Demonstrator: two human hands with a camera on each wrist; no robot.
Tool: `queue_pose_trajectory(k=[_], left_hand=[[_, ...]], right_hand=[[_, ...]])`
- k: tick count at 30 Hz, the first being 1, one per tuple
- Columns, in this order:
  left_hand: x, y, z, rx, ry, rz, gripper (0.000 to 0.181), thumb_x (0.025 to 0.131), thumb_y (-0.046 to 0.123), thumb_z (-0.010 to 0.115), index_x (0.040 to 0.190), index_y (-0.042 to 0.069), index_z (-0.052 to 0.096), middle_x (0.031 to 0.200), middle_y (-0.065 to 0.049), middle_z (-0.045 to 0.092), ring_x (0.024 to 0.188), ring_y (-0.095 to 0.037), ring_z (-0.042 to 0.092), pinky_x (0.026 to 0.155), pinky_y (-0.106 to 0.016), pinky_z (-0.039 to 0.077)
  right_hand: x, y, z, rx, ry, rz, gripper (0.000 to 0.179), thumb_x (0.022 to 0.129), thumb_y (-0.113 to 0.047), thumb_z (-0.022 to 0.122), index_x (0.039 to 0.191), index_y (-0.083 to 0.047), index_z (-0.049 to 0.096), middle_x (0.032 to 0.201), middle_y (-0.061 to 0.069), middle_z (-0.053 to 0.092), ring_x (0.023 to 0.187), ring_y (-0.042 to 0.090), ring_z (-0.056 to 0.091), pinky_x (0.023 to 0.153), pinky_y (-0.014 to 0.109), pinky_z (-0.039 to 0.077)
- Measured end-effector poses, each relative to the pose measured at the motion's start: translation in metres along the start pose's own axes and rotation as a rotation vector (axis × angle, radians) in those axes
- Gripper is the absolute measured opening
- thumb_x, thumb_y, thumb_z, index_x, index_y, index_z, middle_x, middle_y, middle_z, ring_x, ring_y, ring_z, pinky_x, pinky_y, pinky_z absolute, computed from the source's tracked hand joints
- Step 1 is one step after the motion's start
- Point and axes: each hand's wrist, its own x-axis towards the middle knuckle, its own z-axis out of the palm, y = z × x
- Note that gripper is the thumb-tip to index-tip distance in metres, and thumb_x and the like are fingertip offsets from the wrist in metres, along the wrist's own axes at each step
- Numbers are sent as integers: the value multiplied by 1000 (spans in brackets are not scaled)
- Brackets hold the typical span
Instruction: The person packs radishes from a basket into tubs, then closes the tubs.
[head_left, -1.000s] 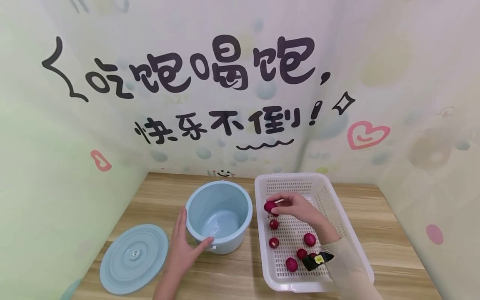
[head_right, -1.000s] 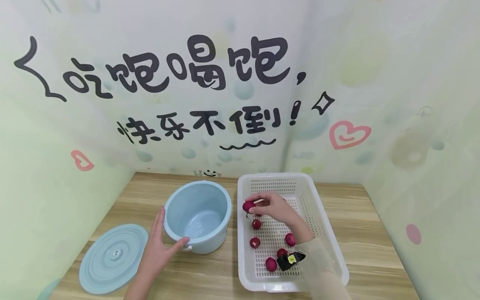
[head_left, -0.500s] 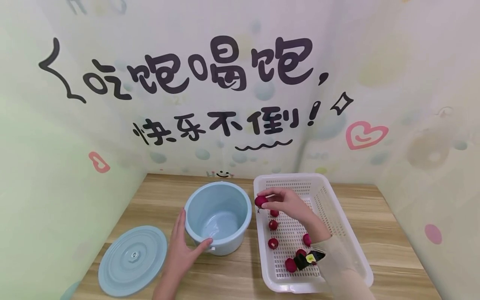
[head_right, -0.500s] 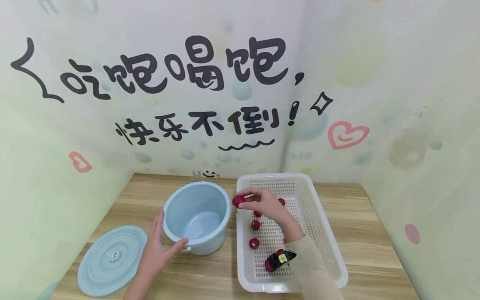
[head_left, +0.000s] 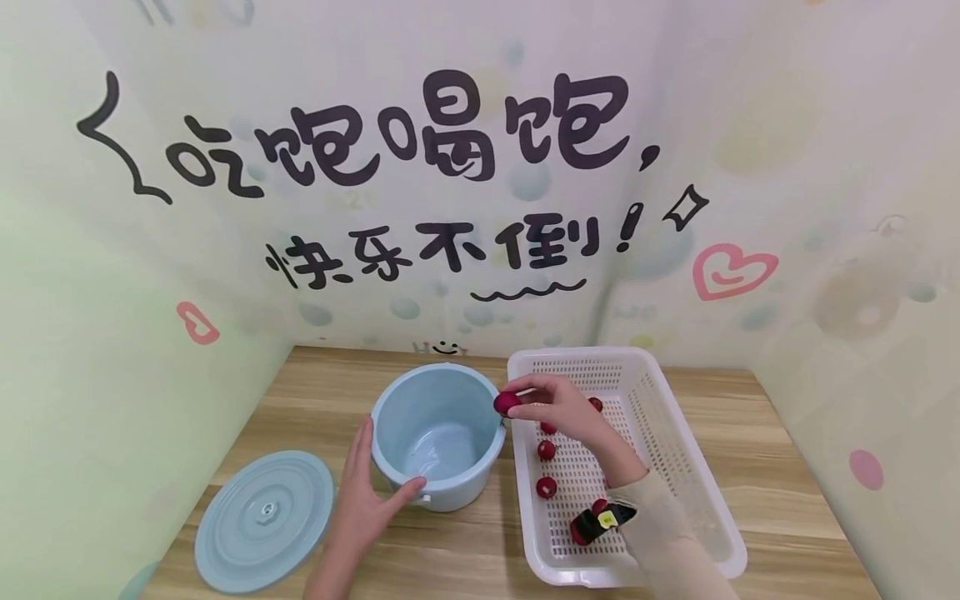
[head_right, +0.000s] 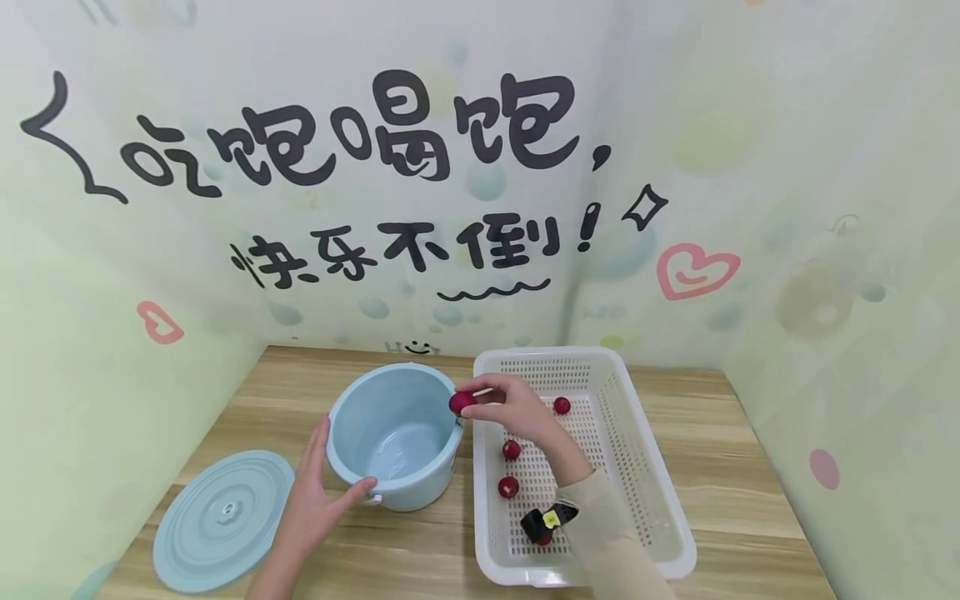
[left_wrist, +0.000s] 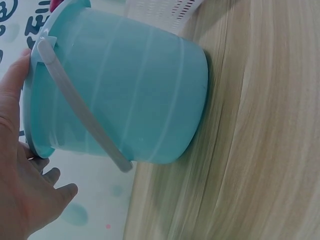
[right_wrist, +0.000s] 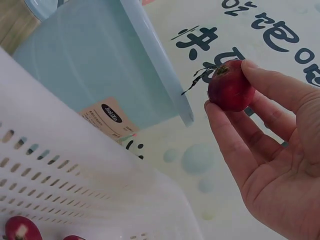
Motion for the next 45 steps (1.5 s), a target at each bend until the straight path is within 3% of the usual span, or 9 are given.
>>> queue_pose_trajectory(k=[10, 24, 32, 45], left_hand=[[4, 0, 0, -18, -21, 25, 118, 76, 49, 83, 162, 20, 7, 168, -15, 12, 152, -45, 17, 118, -69, 25], [-2, -6, -5, -35, -20, 20, 118, 76, 46, 84, 162, 19, 7, 168, -16, 13, 151, -47, 18, 116, -72, 25], [-1, -4, -5, -36, -13, 30, 116, 77, 42, 84, 162, 13, 11, 167, -19, 14, 150, -48, 20, 116, -71, 25], [3, -3, -1, -37, -28, 27, 116, 77, 46, 83, 162, 15, 10, 167, -17, 14, 151, -46, 19, 117, -70, 24]], right_hand=[[1, -1, 7, -1, 3, 6, 37, 90, -16, 74, 124, -4, 67, 118, 18, 71, 107, 26, 70, 89, 27, 61], [2, 5, 24, 8, 7, 5, 37, 90, -17, 74, 124, -2, 67, 122, 20, 69, 109, 27, 69, 88, 27, 61], [2, 5, 20, 6, 16, -7, 36, 92, -15, 72, 124, 0, 66, 126, 24, 66, 112, 32, 68, 91, 27, 61], [-9, -1, -4, -48, 102, 30, 34, 92, -15, 71, 122, -1, 67, 122, 20, 69, 111, 29, 69, 86, 26, 60]])
